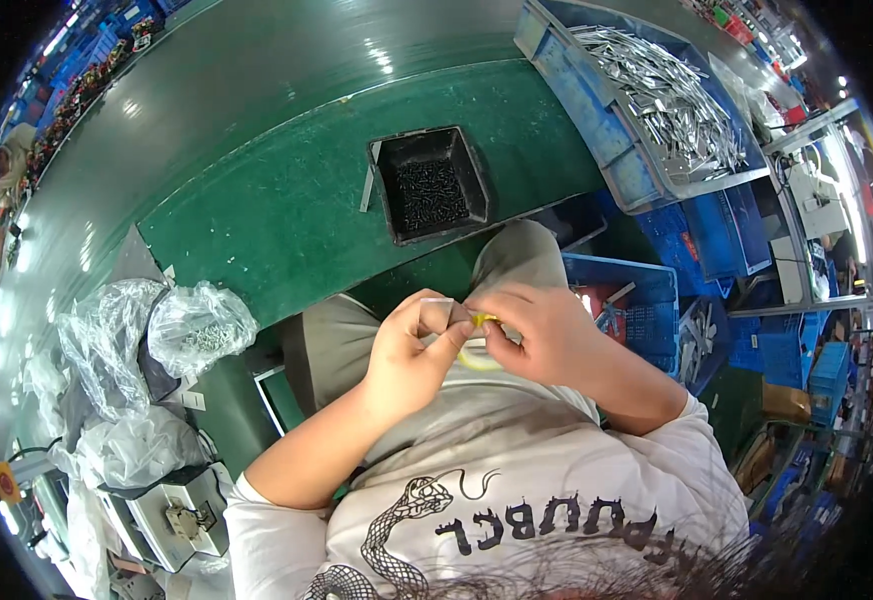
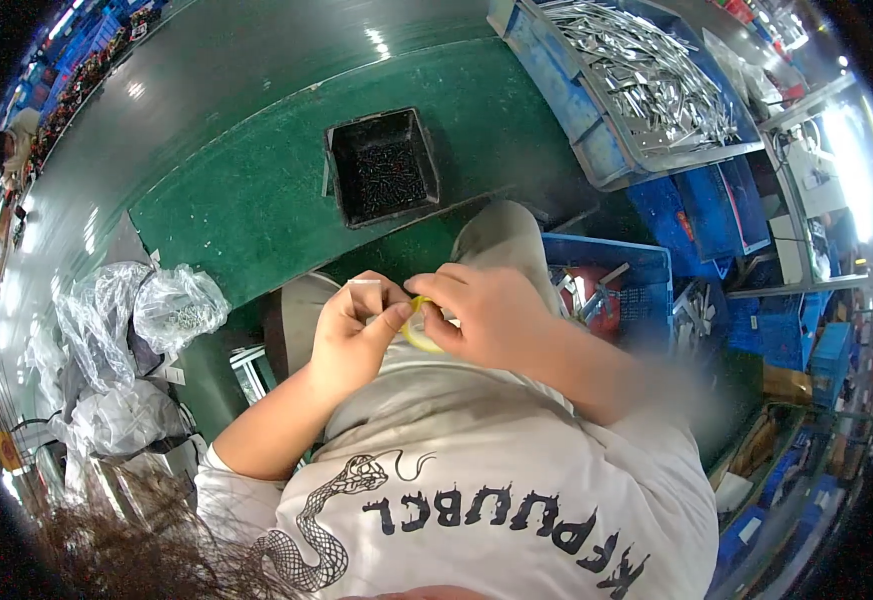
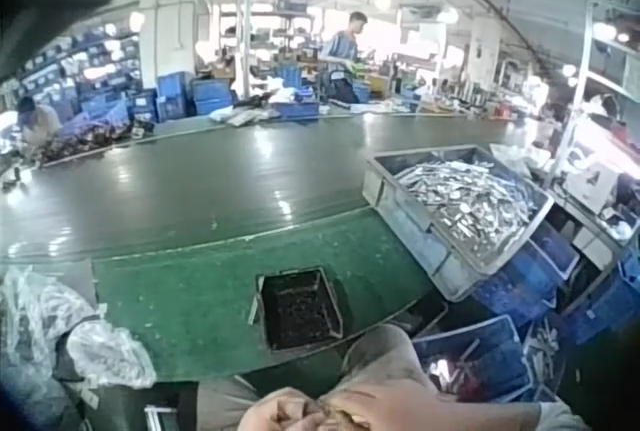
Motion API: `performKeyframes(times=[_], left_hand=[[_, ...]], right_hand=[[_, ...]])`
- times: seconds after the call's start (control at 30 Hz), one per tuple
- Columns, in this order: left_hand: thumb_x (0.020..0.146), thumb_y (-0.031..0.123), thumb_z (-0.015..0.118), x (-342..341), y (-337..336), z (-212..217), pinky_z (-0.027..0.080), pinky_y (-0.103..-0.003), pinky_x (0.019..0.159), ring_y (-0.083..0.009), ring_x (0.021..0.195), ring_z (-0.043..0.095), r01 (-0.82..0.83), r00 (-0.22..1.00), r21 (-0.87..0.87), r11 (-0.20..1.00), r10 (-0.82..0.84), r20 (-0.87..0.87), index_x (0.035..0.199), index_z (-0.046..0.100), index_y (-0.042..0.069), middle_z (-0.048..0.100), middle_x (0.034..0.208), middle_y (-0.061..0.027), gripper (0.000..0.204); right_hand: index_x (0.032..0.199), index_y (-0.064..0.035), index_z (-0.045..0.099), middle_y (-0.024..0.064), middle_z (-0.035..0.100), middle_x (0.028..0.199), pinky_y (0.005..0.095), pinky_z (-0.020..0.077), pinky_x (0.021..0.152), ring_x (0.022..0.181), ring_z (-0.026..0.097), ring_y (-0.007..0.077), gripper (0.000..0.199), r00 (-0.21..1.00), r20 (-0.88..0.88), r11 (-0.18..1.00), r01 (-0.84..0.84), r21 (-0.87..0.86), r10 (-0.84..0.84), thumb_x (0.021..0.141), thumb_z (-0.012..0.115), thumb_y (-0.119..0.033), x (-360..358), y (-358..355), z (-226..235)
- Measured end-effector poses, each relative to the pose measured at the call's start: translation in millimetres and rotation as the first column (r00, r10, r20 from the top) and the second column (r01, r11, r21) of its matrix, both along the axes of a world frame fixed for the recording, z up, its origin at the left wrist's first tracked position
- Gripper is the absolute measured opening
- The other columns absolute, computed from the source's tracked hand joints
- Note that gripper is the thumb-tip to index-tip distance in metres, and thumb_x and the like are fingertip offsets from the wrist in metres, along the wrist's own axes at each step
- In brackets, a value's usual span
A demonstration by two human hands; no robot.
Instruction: Apply yellow adhesive tape to small electronic components and sort them into bins.
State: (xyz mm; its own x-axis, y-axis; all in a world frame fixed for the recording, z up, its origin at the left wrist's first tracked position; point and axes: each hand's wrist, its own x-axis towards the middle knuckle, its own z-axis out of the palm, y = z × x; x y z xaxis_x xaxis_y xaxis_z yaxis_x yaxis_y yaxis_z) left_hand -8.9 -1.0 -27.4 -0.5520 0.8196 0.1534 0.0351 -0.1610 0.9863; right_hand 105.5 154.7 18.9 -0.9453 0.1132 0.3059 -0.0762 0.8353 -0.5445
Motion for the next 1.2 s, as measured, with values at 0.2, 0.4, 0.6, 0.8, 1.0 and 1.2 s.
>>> performKeyframes(times=[0.2,0.4,0.6,0.8,1.0,1.2], left_hand=[[0.092,0.001,0.061,-4.1,1.0,3.9,0.041,-0.023,0.059,-0.0079,0.069,0.051,0.089,0.94,-0.113,0.99,-0.046,0.337,0.077,0.05,0.005,0.058,0.081,-0.0027,0.019],[0.093,0.011,0.064,-5.0,-0.2,1.6,0.041,-0.022,0.057,-0.0054,0.066,0.051,0.145,0.907,-0.237,0.961,-0.034,0.42,0.091,0.062,0.004,0.058,0.075,0.0023,0.008],[0.09,0.01,0.065,-4.8,3.5,10.5,0.039,-0.022,0.055,-0.0043,0.062,0.049,0.214,0.836,-0.278,0.937,-0.028,0.549,0.087,0.063,0.004,0.059,0.072,0.0029,0.007],[0.092,0.013,0.062,-6.3,-0.7,-4.7,0.041,-0.022,0.059,-0.0058,0.067,0.051,0.267,0.884,-0.317,0.91,-0.1,0.456,0.09,0.062,0.005,0.061,0.077,0.0018,0.008],[0.091,0.013,0.064,-5.6,3.0,-3.5,0.042,-0.023,0.056,-0.0058,0.064,0.05,0.173,0.897,-0.442,0.88,0.045,0.441,0.091,0.062,0.005,0.057,0.075,0.003,0.008],[0.093,0.014,0.065,-5.6,3.5,-15.2,0.037,-0.022,0.053,-0.0029,0.059,0.044,0.111,0.889,-0.391,0.914,0.086,0.451,0.096,0.062,0.003,0.054,0.071,0.0052,0.012]], right_hand=[[0.1,-0.01,0.067,0.0055,0.066,0.08,0.0379,0.0493,0.059,0.066,0.065,0.0265,0.023,0.992,0.123,0.994,-0.042,0.097,0.03,0.077,0.068,-0.01,0.8,5.3,6.3],[0.101,-0.0083,0.06,0.0063,0.067,0.081,0.0344,0.048,0.059,0.069,0.065,0.0235,0.022,0.915,0.37,0.975,-0.087,-0.205,0.159,0.084,0.067,-0.021,-8.3,14.5,1.8],[0.1,-0.0061,0.056,0.0027,0.062,0.087,0.0298,0.0485,0.058,0.073,0.063,0.0135,0.026,0.766,0.473,0.528,0.208,-0.823,0.436,0.099,0.055,-0.032,-16.0,25.9,-27.7],[0.1,-0.0047,0.055,0.0004,0.06,0.089,0.0239,0.0472,0.064,0.076,0.058,0.0095,0.017,0.732,0.364,0.316,0.211,-0.925,0.576,0.1,0.051,-0.022,-13.6,35.3,-54.7],[0.099,-0.0055,0.058,0.0028,0.063,0.081,0.0298,0.0462,0.062,0.069,0.062,0.0146,0.01,0.903,0.219,0.52,-0.006,-0.854,0.369,0.094,0.058,-0.015,-12.2,22.4,-63.7],[0.088,-0.004,0.064,0.0117,0.066,0.076,0.0338,0.0485,0.062,0.07,0.065,0.0263,0.006,0.972,0.215,0.956,-0.029,-0.293,0.095,0.083,0.066,-0.005,-12.2,11.4,-33.4]])
